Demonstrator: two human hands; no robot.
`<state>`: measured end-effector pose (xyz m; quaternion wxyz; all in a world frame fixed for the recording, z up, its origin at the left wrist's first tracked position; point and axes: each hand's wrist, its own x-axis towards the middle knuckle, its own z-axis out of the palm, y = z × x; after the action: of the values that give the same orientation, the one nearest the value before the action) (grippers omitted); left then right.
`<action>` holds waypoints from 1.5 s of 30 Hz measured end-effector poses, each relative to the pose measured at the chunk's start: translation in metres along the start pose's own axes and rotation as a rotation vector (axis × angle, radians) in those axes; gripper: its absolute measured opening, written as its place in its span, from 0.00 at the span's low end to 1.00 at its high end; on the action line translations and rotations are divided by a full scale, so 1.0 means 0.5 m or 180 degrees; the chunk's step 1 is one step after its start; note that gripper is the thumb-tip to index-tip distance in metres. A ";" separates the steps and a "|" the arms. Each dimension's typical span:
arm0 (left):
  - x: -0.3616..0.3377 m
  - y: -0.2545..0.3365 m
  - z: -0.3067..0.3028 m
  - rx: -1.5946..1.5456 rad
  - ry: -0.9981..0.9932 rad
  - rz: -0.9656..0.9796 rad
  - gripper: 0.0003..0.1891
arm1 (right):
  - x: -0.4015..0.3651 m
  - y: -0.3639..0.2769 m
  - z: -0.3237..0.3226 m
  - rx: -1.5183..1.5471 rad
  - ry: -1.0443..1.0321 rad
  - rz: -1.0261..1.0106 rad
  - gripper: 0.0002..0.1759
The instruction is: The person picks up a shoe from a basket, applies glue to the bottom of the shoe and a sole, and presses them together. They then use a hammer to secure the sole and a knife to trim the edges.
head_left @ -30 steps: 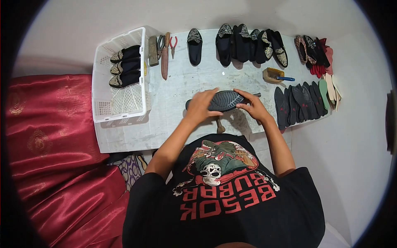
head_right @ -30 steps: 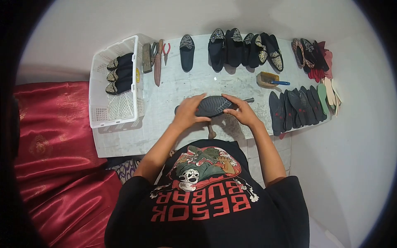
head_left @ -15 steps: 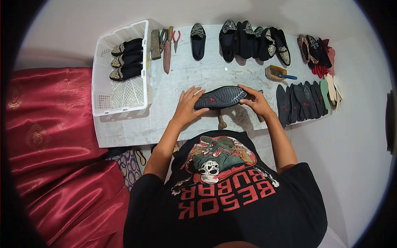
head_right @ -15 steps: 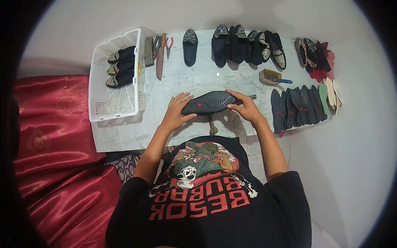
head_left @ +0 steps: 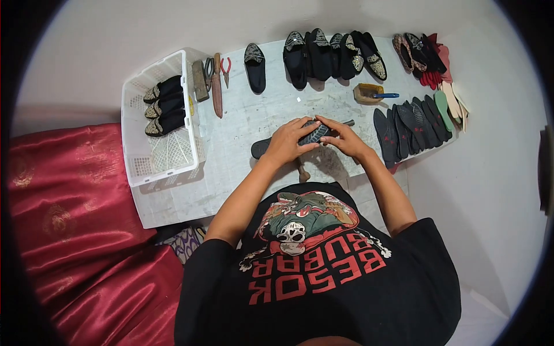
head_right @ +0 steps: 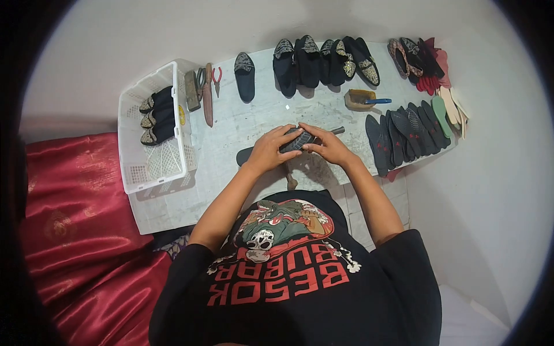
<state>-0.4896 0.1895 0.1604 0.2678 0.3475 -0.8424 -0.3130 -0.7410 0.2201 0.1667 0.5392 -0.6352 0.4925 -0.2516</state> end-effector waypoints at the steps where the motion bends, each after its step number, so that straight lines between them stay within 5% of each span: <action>1: 0.002 0.001 -0.005 0.0006 -0.0026 0.0017 0.35 | 0.000 0.008 0.005 0.0227 0.0050 -0.0097 0.37; 6: -0.001 0.007 -0.006 -0.0028 -0.0034 -0.0017 0.33 | 0.002 0.023 -0.007 0.0690 -0.0145 -0.0081 0.33; 17: -0.006 0.001 0.019 0.0126 0.0425 0.0191 0.32 | 0.003 0.008 -0.003 0.0056 0.0000 -0.0168 0.29; 22: -0.002 0.006 0.008 -0.0216 0.0124 -0.0183 0.32 | 0.010 0.018 -0.026 0.0104 -0.0290 -0.0014 0.29; 26: -0.007 0.030 0.014 0.0293 0.0041 -0.0343 0.32 | 0.022 0.032 -0.041 -0.0488 -0.0055 -0.0811 0.29; 28: -0.014 0.074 0.016 0.0749 0.0225 -0.0754 0.32 | 0.020 0.007 -0.054 0.0075 -0.0398 0.0143 0.29; 32: -0.021 0.125 0.054 0.0613 0.0231 -0.1323 0.29 | 0.028 0.037 -0.059 -0.0269 -0.0264 -0.0227 0.29; 36: -0.019 0.136 0.072 0.0821 0.0384 -0.1451 0.27 | 0.034 0.032 -0.075 -0.0420 -0.0553 0.0056 0.30; 42: -0.013 0.146 0.078 0.1059 0.0390 -0.1566 0.28 | 0.038 0.086 -0.098 -0.0097 -0.0625 -0.0521 0.27; 45: -0.003 0.164 0.081 0.0707 0.0898 -0.1684 0.24 | -0.002 0.205 -0.117 -0.0053 0.0277 -0.0562 0.20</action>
<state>-0.5500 0.2505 0.1917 0.2518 0.6215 -0.7064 -0.2266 -0.8273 0.2023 0.0886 0.4878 -0.6690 0.4596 -0.3214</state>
